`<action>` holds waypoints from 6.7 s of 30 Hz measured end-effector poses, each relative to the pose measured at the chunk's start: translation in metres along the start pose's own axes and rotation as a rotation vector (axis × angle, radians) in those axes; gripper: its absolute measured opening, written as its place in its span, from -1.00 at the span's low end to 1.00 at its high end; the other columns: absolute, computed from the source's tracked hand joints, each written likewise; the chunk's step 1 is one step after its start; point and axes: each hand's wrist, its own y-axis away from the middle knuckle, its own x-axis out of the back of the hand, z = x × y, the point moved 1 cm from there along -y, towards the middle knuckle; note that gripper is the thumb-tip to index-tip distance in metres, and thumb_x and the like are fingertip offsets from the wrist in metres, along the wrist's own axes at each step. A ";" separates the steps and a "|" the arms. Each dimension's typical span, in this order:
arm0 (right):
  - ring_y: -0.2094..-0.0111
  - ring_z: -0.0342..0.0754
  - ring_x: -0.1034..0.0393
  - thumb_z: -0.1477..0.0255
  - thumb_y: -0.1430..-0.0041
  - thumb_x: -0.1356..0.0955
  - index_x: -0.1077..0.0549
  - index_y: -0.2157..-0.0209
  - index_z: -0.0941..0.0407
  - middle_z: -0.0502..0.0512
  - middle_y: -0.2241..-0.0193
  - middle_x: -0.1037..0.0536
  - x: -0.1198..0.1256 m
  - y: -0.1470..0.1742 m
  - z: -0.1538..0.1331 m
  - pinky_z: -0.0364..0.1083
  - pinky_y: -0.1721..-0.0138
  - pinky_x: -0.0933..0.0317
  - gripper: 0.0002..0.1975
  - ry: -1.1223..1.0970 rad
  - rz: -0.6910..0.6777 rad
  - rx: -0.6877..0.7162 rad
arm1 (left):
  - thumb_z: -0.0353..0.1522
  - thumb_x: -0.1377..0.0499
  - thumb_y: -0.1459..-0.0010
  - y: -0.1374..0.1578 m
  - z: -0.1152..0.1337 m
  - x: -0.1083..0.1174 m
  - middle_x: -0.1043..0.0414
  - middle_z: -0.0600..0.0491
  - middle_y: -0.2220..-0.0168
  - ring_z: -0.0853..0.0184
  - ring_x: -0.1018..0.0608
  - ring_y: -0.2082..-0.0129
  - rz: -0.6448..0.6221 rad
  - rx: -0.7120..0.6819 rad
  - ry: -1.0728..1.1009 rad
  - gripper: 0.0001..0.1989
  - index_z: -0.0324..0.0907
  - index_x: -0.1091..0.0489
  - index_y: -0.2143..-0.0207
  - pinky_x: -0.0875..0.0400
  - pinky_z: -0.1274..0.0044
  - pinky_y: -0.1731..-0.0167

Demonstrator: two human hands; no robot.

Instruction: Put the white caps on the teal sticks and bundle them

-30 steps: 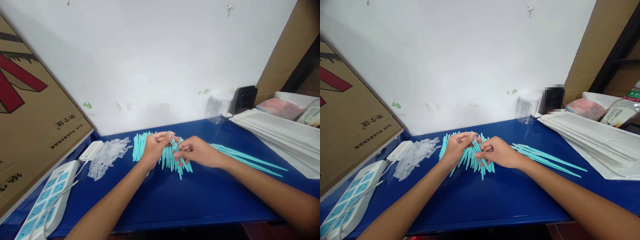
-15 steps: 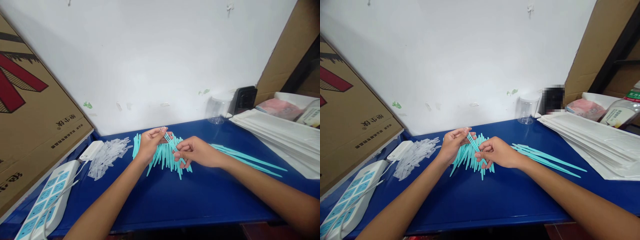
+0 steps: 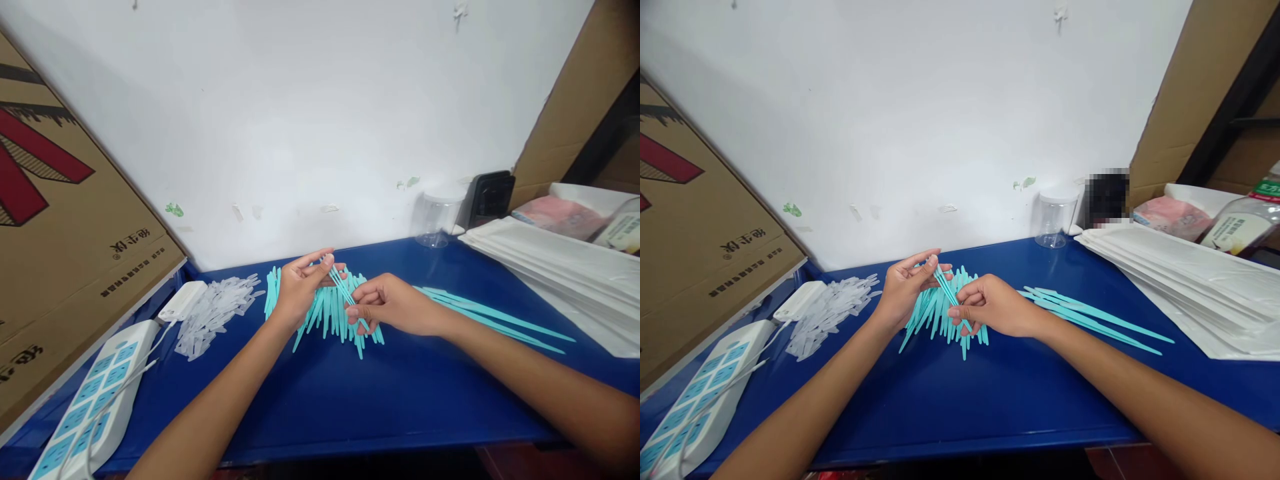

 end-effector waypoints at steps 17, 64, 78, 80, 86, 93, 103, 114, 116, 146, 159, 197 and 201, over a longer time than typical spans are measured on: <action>0.34 0.03 -0.61 0.09 -0.13 -0.48 -0.55 0.34 0.19 0.12 0.41 -0.65 -0.004 0.000 -0.004 -0.12 0.38 -0.40 -0.60 -0.053 0.032 0.046 | -0.17 -0.34 -0.17 0.012 0.000 -0.011 -0.67 -0.13 0.27 0.10 -0.68 0.19 -0.074 0.018 -0.007 -0.55 -0.22 -0.54 -0.03 -0.57 0.36 0.20; 0.61 -0.19 0.02 -0.03 -0.18 -0.39 0.05 0.65 0.08 -0.12 0.64 0.07 -0.004 0.011 -0.006 -0.12 0.48 -0.11 -0.32 0.356 0.231 0.200 | -0.24 -0.37 -0.15 -0.003 0.033 0.021 -0.66 -0.07 0.18 0.16 -0.64 0.05 0.121 -0.218 0.183 -0.78 -0.20 -0.59 0.24 -0.43 0.26 -0.12; 0.36 0.05 -0.55 0.07 -0.09 -0.47 -0.57 0.44 0.14 0.14 0.44 -0.65 0.013 0.006 -0.013 -0.05 0.34 -0.31 -0.62 0.166 0.295 0.066 | -0.11 -0.18 -0.25 -0.016 0.052 0.147 -0.65 -0.14 0.14 -0.05 -0.61 0.05 0.234 -0.205 -1.379 -0.63 -0.17 -0.64 0.15 -0.39 0.25 -0.04; 0.39 0.03 -0.54 0.06 -0.10 -0.46 -0.59 0.42 0.14 0.14 0.44 -0.66 0.015 0.005 -0.014 -0.07 0.37 -0.29 -0.61 0.182 0.315 0.066 | -0.13 -0.14 -0.27 -0.013 0.053 0.167 -0.64 -0.20 0.22 -0.08 -0.61 0.14 0.186 -0.010 -1.640 -0.63 -0.18 -0.64 0.18 -0.42 0.26 0.11; 0.45 -0.01 -0.50 0.05 -0.08 -0.47 -0.58 0.46 0.15 0.13 0.46 -0.66 0.016 0.004 -0.013 -0.09 0.44 -0.22 -0.59 0.220 0.349 0.047 | -0.22 -0.27 -0.12 -0.013 0.034 0.194 -0.62 -0.24 0.18 0.03 -0.62 0.21 0.061 0.375 -1.784 -0.73 -0.17 -0.63 0.21 -0.41 0.42 0.26; 0.38 0.04 -0.55 0.07 -0.09 -0.48 -0.54 0.48 0.14 0.12 0.46 -0.66 0.017 0.004 -0.010 -0.09 0.40 -0.23 -0.61 0.208 0.338 0.047 | -0.23 -0.28 -0.10 -0.016 0.028 0.203 -0.60 -0.27 0.14 -0.01 -0.62 0.18 0.077 0.406 -1.807 -0.72 -0.18 -0.61 0.19 -0.42 0.39 0.24; 0.34 0.08 -0.57 0.09 -0.08 -0.48 -0.54 0.49 0.13 0.12 0.46 -0.67 0.017 0.003 -0.011 -0.06 0.36 -0.26 -0.63 0.192 0.341 0.044 | -0.19 -0.30 -0.09 -0.016 0.026 0.205 -0.58 -0.32 0.12 -0.07 -0.62 0.17 0.059 0.435 -1.787 -0.69 -0.20 -0.61 0.19 -0.43 0.36 0.25; 0.41 0.02 -0.54 0.11 -0.07 -0.50 -0.53 0.50 0.15 0.11 0.48 -0.66 0.016 0.005 -0.013 -0.13 0.47 -0.14 -0.63 0.204 0.367 0.034 | -0.14 -0.14 -0.27 -0.016 0.032 0.176 -0.58 -0.28 0.04 -0.10 -0.57 0.00 0.181 0.103 -1.759 -0.58 -0.25 -0.57 0.03 -0.42 0.24 0.05; 0.47 -0.03 -0.49 0.12 -0.06 -0.50 -0.54 0.49 0.15 0.11 0.47 -0.66 0.015 0.005 -0.014 -0.14 0.53 -0.08 -0.63 0.203 0.363 0.014 | -0.17 -0.12 -0.30 -0.015 0.028 0.148 -0.59 -0.22 0.04 -0.04 -0.56 -0.01 0.230 -0.191 -1.606 -0.61 -0.24 -0.58 0.05 -0.39 0.24 -0.04; 0.29 0.05 -0.60 -0.04 -0.18 -0.40 -0.64 0.22 0.21 0.22 0.33 -0.68 -0.013 0.004 -0.010 -0.05 0.25 -0.41 -0.46 -0.049 -0.014 0.044 | -0.20 -0.41 -0.07 0.034 -0.013 -0.001 -0.54 0.01 0.43 0.19 -0.59 0.24 -0.171 0.012 -0.046 -0.74 -0.21 -0.54 0.48 -0.44 0.38 0.11; 0.48 -0.13 -0.31 0.12 -0.20 -0.43 -0.56 0.44 0.15 0.00 0.53 -0.47 -0.008 0.002 -0.004 -0.16 0.47 -0.23 -0.63 0.256 0.297 0.181 | -0.16 -0.42 -0.04 0.030 -0.020 0.002 -0.60 -0.04 0.31 0.16 -0.59 0.20 -0.070 0.012 -0.148 -0.70 -0.23 -0.59 0.36 -0.45 0.41 0.17; 0.76 -0.11 -0.40 0.19 -0.14 -0.48 -0.35 0.11 0.18 -0.03 0.59 -0.56 0.011 -0.014 0.037 -0.20 0.76 -0.19 -0.56 0.261 0.400 -0.180 | 0.06 -0.27 -0.07 0.037 -0.030 0.000 -0.42 -0.07 0.11 0.12 -0.44 0.06 -0.542 -0.624 -1.060 -0.44 -0.12 -0.40 0.04 -0.34 0.30 0.04; 0.75 -0.10 -0.43 0.15 -0.13 -0.48 -0.34 0.11 0.16 -0.04 0.56 -0.56 0.009 -0.014 0.037 -0.20 0.76 -0.19 -0.53 0.242 0.395 -0.159 | 0.02 -0.26 -0.12 0.037 -0.031 -0.003 -0.43 -0.05 0.13 0.15 -0.44 0.08 -0.522 -0.608 -1.055 -0.51 -0.14 -0.35 0.09 -0.35 0.33 0.07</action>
